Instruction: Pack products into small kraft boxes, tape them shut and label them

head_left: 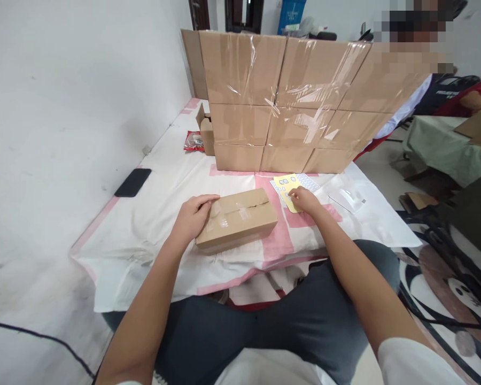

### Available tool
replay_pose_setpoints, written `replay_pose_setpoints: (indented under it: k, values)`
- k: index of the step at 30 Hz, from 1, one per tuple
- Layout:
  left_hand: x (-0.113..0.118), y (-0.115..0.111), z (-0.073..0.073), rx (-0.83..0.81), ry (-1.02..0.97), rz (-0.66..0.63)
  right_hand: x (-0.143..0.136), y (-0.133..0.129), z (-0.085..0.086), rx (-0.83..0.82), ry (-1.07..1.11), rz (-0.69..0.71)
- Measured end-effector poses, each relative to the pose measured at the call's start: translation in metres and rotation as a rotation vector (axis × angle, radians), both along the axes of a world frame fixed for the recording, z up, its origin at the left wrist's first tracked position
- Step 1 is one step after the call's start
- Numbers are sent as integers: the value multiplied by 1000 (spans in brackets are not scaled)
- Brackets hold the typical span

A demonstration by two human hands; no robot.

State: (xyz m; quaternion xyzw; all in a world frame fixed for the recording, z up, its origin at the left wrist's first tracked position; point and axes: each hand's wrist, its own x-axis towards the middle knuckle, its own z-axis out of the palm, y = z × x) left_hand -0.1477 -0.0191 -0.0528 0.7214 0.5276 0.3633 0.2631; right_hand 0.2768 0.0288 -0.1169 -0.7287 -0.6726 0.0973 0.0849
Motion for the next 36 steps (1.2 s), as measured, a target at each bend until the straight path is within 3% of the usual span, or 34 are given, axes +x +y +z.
replay_pose_setpoints:
  k: [19,36]
  values:
    - [1,-3,2,-39,-19,32,-6,24,-7,-51,160,-59]
    - [1,-1,2,-40,-21,25,-7,25,-1,-80,162,-64]
